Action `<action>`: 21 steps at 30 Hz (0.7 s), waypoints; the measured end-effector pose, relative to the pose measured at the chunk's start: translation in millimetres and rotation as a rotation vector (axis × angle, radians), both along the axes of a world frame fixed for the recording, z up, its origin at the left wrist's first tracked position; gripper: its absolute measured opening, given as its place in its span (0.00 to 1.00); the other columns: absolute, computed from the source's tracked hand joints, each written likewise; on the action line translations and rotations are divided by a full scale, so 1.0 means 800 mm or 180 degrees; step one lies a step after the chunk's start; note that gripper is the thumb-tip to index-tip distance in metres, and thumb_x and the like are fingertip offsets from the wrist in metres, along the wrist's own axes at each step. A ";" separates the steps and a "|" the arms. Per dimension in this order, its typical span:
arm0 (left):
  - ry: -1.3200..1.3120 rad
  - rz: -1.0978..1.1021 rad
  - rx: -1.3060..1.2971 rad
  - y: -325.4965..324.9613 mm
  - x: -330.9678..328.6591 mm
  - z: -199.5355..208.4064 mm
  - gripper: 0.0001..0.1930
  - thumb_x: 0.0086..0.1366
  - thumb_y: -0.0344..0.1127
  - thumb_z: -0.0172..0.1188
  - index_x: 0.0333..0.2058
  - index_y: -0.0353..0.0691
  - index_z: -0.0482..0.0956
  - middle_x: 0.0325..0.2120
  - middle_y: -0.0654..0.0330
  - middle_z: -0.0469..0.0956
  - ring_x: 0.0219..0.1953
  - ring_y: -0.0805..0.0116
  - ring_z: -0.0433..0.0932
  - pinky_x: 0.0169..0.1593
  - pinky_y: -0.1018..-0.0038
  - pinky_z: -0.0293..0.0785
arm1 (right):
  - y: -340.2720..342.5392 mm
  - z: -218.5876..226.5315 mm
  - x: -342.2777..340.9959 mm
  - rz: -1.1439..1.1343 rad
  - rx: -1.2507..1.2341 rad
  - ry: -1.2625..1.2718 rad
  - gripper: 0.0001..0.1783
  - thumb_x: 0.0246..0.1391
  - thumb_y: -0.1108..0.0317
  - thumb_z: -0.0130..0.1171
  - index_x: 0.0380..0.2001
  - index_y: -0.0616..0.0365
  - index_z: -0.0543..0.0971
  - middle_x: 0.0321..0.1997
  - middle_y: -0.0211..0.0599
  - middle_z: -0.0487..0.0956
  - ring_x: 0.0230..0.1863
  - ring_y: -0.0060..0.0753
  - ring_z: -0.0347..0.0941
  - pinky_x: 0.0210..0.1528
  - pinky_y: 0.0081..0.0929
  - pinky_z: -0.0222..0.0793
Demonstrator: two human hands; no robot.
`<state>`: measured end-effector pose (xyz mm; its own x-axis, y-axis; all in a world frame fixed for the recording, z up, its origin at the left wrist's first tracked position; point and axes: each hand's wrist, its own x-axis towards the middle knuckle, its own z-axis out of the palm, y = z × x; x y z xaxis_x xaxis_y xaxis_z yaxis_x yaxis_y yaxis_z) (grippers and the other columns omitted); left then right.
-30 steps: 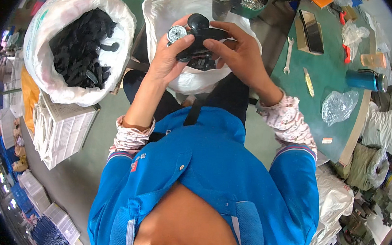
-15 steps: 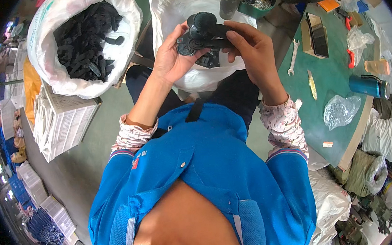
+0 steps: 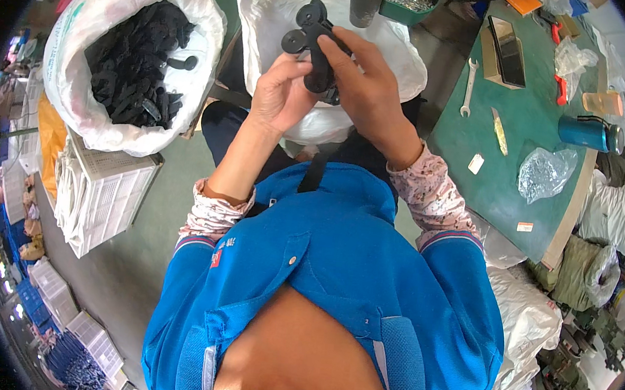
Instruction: The person repeatedly picks black plastic components from a white sack, attaches small metal pins to them by hand, and places the assembled units into a second white sack. The process is continuous and repetitive.
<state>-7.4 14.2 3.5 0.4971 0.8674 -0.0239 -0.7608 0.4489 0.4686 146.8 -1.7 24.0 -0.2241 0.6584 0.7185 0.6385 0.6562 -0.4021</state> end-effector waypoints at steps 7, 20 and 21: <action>0.0084 0.0337 -0.0739 0.023 0.016 -0.016 0.17 0.65 0.40 0.54 0.46 0.33 0.69 0.45 0.54 0.75 0.48 0.65 0.74 0.52 0.64 0.71 | 0.002 -0.006 -0.006 0.0612 -0.0251 -0.0152 0.26 0.40 0.85 0.57 0.47 0.58 0.76 0.52 0.41 0.74 0.55 0.46 0.68 0.57 0.36 0.63; -0.0014 0.0099 -0.0978 0.019 0.024 0.001 0.21 0.61 0.43 0.52 0.48 0.36 0.70 0.52 0.46 0.71 0.56 0.51 0.69 0.59 0.60 0.64 | -0.022 -0.023 0.009 0.0174 0.0085 -0.0196 0.22 0.29 0.83 0.61 0.34 0.53 0.82 0.40 0.39 0.74 0.43 0.42 0.71 0.45 0.32 0.69; -0.0053 0.0056 -0.0963 0.018 0.026 0.002 0.21 0.61 0.43 0.52 0.48 0.36 0.69 0.52 0.46 0.71 0.56 0.51 0.69 0.59 0.60 0.64 | -0.019 -0.025 0.010 0.0191 0.0134 -0.0206 0.22 0.27 0.83 0.61 0.33 0.53 0.82 0.41 0.39 0.74 0.43 0.42 0.71 0.46 0.32 0.69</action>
<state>13.0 28.8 4.9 0.4846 0.8306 -0.2745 -0.7762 0.5530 0.3029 154.8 -16.9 4.2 -0.3091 0.6120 0.7279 0.6214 0.7094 -0.3326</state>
